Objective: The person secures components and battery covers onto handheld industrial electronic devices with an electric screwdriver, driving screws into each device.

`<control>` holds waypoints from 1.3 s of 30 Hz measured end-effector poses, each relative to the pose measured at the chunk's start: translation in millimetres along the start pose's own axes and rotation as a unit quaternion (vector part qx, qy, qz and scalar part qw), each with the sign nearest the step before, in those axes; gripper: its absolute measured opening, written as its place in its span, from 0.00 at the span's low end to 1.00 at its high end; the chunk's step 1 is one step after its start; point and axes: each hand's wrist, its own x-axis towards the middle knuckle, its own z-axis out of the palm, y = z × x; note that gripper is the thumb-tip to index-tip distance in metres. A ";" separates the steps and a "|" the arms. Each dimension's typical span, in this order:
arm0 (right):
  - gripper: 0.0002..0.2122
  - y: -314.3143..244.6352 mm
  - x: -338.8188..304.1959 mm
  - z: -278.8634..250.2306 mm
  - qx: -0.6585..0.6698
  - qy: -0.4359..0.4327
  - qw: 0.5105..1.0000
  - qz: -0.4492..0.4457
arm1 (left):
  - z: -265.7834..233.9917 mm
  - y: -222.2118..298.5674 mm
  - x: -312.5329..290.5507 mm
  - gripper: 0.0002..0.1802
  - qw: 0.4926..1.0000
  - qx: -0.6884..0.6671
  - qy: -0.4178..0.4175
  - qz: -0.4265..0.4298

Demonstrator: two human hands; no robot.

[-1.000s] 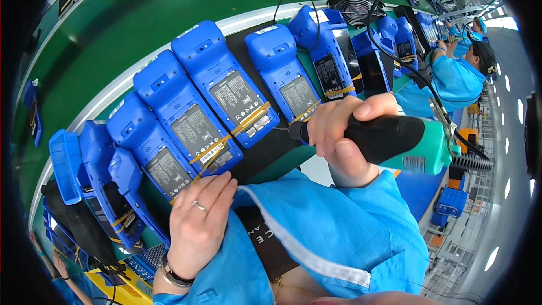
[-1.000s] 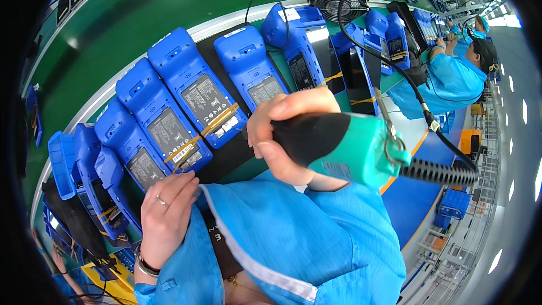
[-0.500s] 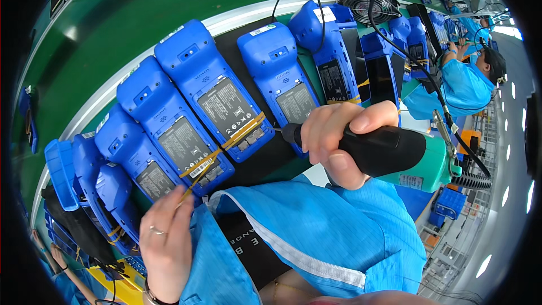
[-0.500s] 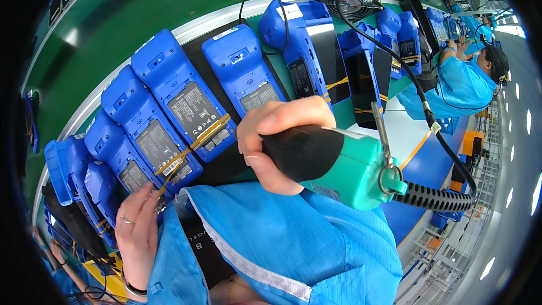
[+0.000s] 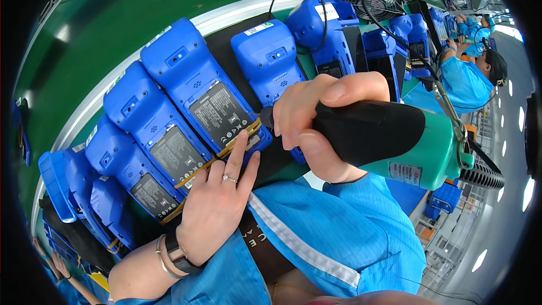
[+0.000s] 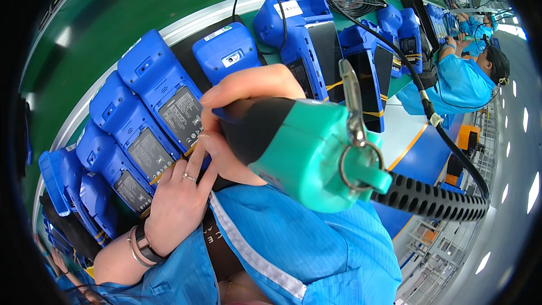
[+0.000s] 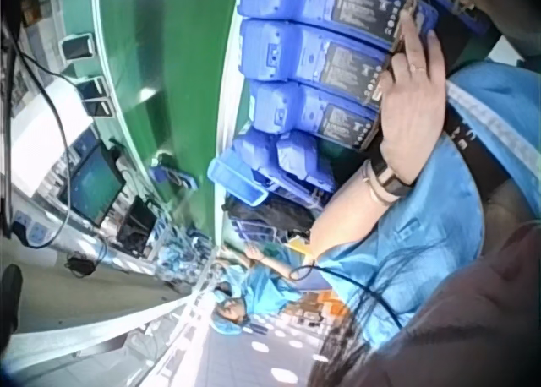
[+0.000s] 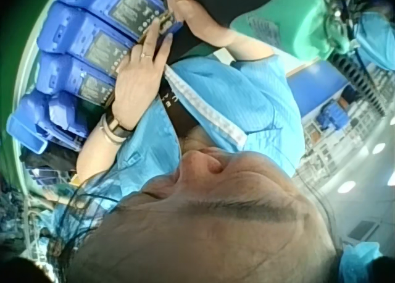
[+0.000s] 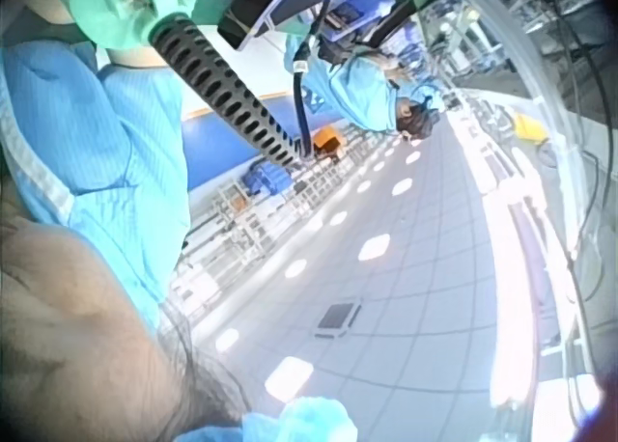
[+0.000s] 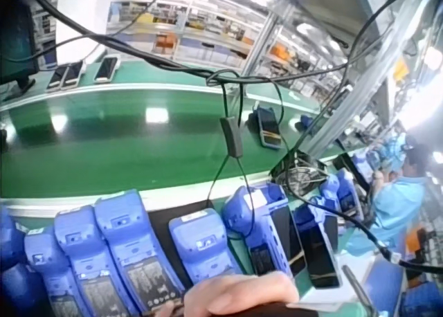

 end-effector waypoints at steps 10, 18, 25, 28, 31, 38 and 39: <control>0.21 8.5 8.9 -13.5 -0.007 -0.068 0.997 0.030 | 2.4 -9.0 4.1 0.27 1.000 -0.023 -0.005 0.003; 0.19 18.6 14.5 -11.2 -0.038 -0.096 0.995 0.008 | -0.8 -10.0 5.4 0.26 1.000 -0.029 -0.007 0.010; 0.16 22.6 20.2 -7.9 -0.070 -0.113 0.991 -0.018 | -1.8 -9.3 3.1 0.27 0.999 -0.042 -0.020 0.006; 0.15 34.7 18.5 0.7 0.032 -0.068 0.994 -0.076 | -1.7 -9.5 2.4 0.27 0.999 -0.042 -0.019 0.005; 0.15 8.7 19.1 -2.9 -0.075 -0.113 0.991 0.001 | -1.3 -9.6 2.4 0.27 0.999 -0.044 -0.016 0.005; 0.15 1.0 20.9 -10.6 -0.159 -0.136 0.978 -0.009 | -3.1 -10.5 2.7 0.27 0.998 -0.060 -0.011 0.000; 0.15 0.6 19.5 -9.3 -0.124 -0.110 0.986 -0.007 | -5.6 -11.8 3.1 0.27 0.998 -0.060 -0.012 0.000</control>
